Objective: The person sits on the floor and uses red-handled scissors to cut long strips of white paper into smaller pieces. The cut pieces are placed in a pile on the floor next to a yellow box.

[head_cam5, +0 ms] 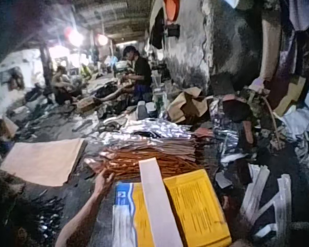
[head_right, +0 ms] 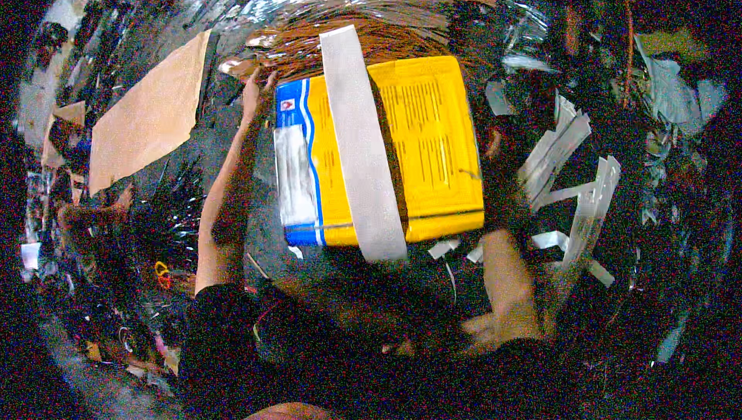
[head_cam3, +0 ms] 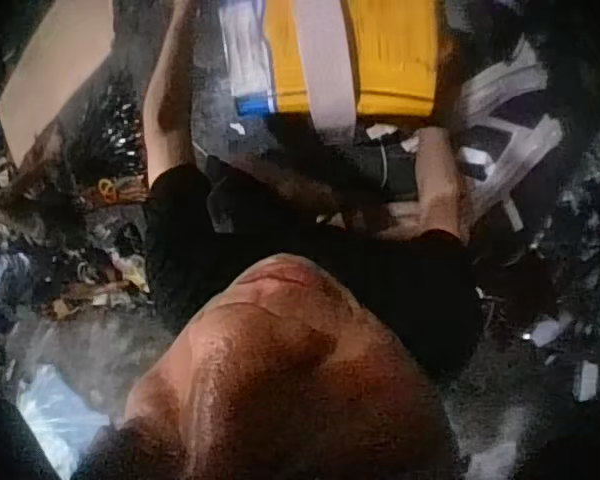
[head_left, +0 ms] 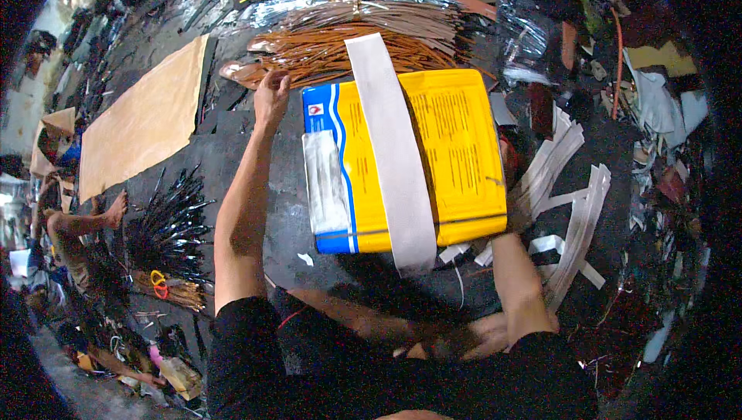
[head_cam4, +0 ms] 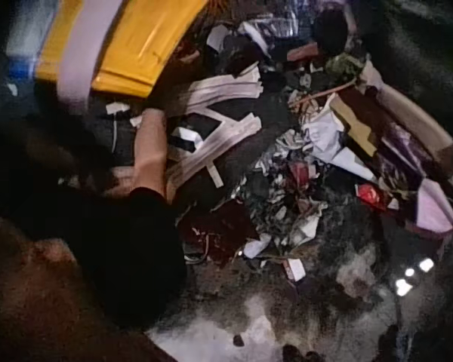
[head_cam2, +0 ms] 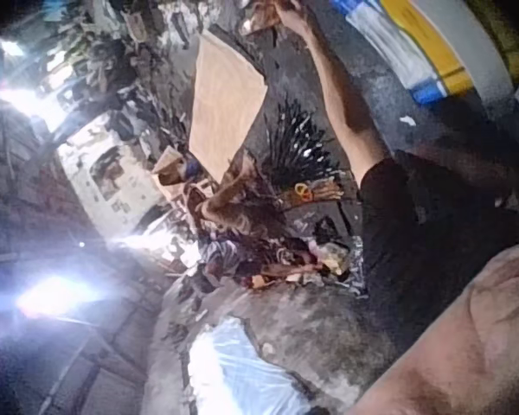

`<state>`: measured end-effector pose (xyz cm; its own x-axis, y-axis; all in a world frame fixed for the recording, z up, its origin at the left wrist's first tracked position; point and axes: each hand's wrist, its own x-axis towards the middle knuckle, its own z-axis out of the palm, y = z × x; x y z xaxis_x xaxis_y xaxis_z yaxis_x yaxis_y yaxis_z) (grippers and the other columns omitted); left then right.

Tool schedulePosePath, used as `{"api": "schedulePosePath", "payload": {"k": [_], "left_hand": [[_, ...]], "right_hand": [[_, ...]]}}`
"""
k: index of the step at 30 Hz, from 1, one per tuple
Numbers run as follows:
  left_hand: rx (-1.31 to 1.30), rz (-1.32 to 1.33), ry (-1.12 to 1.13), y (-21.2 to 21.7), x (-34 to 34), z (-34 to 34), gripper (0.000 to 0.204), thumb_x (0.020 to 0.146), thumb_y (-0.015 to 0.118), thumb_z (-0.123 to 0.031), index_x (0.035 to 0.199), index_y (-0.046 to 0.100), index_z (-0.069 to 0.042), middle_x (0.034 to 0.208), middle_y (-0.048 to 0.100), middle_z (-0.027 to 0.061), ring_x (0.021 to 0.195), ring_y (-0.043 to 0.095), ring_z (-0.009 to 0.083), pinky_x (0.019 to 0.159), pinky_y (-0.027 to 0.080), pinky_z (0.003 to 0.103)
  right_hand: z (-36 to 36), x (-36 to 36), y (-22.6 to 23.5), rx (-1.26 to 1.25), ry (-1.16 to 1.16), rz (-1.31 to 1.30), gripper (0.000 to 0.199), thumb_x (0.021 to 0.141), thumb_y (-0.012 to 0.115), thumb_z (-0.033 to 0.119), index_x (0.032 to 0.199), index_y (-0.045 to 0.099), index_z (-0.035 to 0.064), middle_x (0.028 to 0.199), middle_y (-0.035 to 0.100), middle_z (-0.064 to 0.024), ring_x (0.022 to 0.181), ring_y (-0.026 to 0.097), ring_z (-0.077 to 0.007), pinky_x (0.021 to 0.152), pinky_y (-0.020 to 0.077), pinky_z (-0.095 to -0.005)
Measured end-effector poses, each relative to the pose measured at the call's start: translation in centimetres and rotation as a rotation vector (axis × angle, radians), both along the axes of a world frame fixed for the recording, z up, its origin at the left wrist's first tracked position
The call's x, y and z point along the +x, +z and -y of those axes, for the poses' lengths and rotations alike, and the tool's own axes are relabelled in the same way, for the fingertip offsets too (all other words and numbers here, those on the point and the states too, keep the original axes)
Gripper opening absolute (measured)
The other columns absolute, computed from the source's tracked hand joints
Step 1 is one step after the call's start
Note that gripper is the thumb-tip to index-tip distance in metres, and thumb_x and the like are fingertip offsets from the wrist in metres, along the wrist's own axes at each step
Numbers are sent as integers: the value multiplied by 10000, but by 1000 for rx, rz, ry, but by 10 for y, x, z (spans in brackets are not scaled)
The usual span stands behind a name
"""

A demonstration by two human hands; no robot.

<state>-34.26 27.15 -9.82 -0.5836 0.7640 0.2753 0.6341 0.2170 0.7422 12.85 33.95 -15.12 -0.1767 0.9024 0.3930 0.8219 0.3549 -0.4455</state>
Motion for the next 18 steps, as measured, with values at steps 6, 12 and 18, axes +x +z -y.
{"api": "schedulePosePath", "payload": {"k": [6, 12, 18], "left_hand": [[-33, -144, 52, -46, -56, -54, 215, 785, 557, -162, 944, 582, -19, 883, 615, 148, 835, 594, 270, 741, 454, 349], [188, -188, -28, -50, -86, -105, 224, 785, 536, -172, 943, 578, -18, 923, 590, 168, 900, 548, 319, 794, 428, 371], [70, -422, -55, -59, -129, -154, 250, 780, 504, -182, 971, 562, -31, 906, 568, 192, 884, 517, 362, 752, 403, 407]], "right_hand": [[13, -2, 12, 66, 10, 55, 321, 780, 560, 256, 987, 495, 19, 934, 568, -176, 888, 533, -307, 787, 398, -363], [34, 14, 20, 32, -6, 125, 325, 780, 560, 257, 989, 493, 18, 935, 568, -176, 889, 532, -307, 790, 398, -364], [41, 19, 22, 20, -4, 157, 328, 780, 560, 259, 992, 492, 17, 937, 567, -176, 889, 532, -308, 792, 397, -365]]}}
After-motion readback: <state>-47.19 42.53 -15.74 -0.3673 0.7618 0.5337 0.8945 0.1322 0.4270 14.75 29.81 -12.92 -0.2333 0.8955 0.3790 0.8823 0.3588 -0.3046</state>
